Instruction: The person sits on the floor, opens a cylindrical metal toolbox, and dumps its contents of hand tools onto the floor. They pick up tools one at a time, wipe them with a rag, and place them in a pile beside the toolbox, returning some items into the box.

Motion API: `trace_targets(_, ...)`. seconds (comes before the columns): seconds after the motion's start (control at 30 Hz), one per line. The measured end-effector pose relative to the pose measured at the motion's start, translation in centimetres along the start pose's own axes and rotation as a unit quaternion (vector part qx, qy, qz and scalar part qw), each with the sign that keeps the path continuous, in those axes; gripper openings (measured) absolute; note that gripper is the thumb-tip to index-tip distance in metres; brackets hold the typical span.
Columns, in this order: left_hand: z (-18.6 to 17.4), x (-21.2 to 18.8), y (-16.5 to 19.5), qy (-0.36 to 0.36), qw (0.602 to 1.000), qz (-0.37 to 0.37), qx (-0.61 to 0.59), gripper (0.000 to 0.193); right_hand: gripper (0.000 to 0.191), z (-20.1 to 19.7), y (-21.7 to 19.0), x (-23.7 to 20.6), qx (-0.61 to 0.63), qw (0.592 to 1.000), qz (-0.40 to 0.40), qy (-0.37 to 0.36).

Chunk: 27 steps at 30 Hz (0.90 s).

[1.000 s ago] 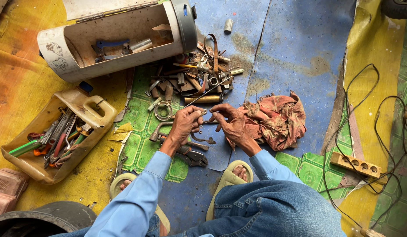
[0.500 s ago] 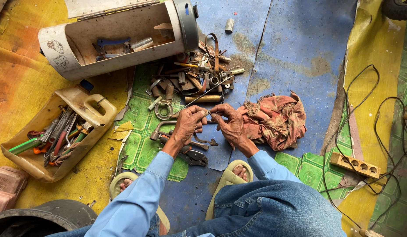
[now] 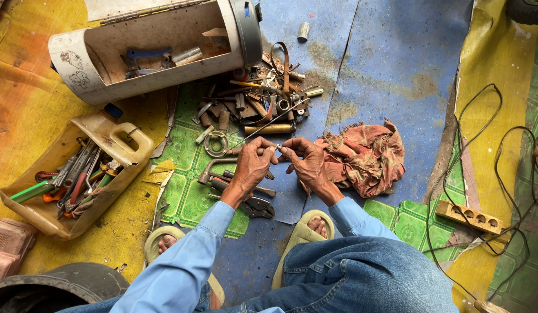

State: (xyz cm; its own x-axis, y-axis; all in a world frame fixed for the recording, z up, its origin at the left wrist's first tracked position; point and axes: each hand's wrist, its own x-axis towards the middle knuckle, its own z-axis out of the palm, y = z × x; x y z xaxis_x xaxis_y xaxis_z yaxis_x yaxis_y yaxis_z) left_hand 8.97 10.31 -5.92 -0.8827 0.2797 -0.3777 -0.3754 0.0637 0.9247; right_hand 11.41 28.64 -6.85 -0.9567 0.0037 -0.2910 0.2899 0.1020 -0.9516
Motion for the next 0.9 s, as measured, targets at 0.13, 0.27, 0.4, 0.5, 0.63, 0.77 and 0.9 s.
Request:
trace_targets(0.13, 0.2, -0.1, -0.3, -0.001, 0.999, 0.000, -0.032, 0.016, 0.019, 0.3, 0.2, -0.1, 0.003, 1.000, 0.004, 0.009)
trace_targets(0.27, 0.5, 0.2, -1.2, 0.013, 0.999, 0.021, -0.027, 0.016, 0.021, 1.1, 0.2, -0.4, -0.023, 0.999, -0.002, 0.025)
trace_targets(0.4, 0.6, 0.2, -1.8, 0.011, 0.999, 0.031, -0.012, 0.016, 0.021, 1.7, -0.3, -0.7, -0.059, 0.996, -0.031, 0.055)
trace_targets(0.5, 0.7, 0.1, -1.7, 0.001, 1.000, 0.007, -0.030, 0.017, 0.016, 1.8, -0.8, -1.0, -0.134, 0.984, -0.079, 0.088)
trace_targets(0.63, 0.8, 0.1, -1.6, -0.009, 0.998, -0.012, -0.055, 0.017, 0.013, 1.7, -1.3, -1.4, -0.262, 0.935, -0.213, 0.106)
trace_targets(0.77, 0.8, 0.2, -2.0, -0.013, 0.998, -0.015, -0.060, 0.017, 0.013, 1.6, -1.6, -1.6, -0.283, 0.923, -0.243, 0.092)
trace_targets(0.9, 0.5, 0.3, -2.5, -0.034, 0.986, -0.039, -0.160, 0.016, 0.015, 1.7, -1.4, -1.8, -0.271, 0.923, -0.258, 0.090)
